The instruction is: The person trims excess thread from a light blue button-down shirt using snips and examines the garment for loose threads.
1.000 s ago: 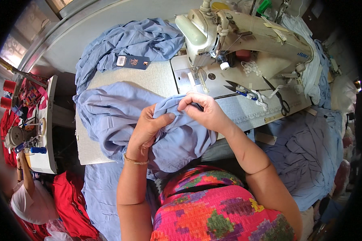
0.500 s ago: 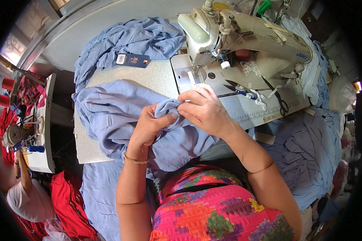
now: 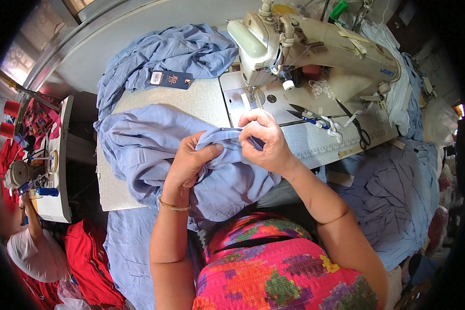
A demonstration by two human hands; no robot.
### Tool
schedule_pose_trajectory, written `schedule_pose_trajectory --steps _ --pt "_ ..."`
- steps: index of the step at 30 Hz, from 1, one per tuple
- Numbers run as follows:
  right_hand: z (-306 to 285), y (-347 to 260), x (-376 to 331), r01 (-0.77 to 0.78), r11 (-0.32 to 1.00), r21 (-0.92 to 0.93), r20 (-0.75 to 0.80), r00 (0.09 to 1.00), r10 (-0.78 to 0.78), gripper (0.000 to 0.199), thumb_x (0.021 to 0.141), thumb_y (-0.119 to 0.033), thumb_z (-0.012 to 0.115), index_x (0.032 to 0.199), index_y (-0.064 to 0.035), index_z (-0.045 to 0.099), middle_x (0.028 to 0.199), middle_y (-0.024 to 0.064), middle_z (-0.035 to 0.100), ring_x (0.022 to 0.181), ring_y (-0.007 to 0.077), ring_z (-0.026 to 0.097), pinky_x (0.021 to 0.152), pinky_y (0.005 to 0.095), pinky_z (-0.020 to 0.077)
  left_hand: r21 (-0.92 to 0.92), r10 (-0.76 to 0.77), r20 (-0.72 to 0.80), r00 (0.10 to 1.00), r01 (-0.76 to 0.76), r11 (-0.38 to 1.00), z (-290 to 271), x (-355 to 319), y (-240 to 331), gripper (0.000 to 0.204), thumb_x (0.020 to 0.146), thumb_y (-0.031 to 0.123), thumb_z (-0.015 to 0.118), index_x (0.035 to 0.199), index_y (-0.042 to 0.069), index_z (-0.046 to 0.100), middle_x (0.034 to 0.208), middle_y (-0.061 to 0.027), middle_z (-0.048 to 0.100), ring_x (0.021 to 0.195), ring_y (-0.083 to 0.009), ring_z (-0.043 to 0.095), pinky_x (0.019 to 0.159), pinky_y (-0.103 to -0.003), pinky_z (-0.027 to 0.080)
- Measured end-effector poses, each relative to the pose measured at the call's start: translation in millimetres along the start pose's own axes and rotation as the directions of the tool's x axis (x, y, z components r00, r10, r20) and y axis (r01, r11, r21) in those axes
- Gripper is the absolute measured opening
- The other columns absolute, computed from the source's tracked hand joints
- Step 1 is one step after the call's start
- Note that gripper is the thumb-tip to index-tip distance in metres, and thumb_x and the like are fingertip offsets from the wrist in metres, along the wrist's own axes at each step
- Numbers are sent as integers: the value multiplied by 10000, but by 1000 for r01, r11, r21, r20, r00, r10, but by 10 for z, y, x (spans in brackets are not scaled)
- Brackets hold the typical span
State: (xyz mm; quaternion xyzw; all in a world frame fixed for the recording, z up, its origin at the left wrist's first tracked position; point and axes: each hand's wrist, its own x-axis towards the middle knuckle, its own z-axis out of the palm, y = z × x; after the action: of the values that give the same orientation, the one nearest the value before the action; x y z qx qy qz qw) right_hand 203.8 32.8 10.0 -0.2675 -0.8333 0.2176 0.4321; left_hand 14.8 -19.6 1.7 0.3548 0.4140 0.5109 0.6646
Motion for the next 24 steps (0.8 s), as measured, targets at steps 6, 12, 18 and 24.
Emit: schedule_pose_trajectory --steps 6,12,18,24 --pt "27 -65 31 88 990 -115 50 995 -82 93 699 -103 683 771 -93 624 974 24 570 943 225 527 871 380 352 20 1 20 1000 -2 1000 -13 6 2 212 763 3 618 973 -28 626 864 -31 638 740 -66 564 680 -201 443" --pt "17 -118 55 149 960 -236 90 987 -131 73 763 -164 635 785 -97 615 997 7 559 971 218 518 919 426 332 43 2 27 1000 -3 999 15 -6 33 214 761 6 625 972 -30 626 873 -34 641 754 -73 570 693 -204 447" --pt "-6 -78 70 231 939 -253 178 966 -189 59 745 -149 625 761 -97 601 1031 5 534 1005 207 510 940 450 328 66 -7 46 999 4 998 1 2 10 210 767 11 634 972 -31 626 879 -35 641 754 -75 572 695 -213 454" --pt "87 -62 50 176 963 -205 61 984 -167 80 665 -77 633 710 -85 568 961 25 553 958 228 526 914 432 348 51 -14 28 1000 13 999 -9 6 -3 207 775 10 624 978 -31 621 880 -43 640 756 -75 573 685 -216 458"
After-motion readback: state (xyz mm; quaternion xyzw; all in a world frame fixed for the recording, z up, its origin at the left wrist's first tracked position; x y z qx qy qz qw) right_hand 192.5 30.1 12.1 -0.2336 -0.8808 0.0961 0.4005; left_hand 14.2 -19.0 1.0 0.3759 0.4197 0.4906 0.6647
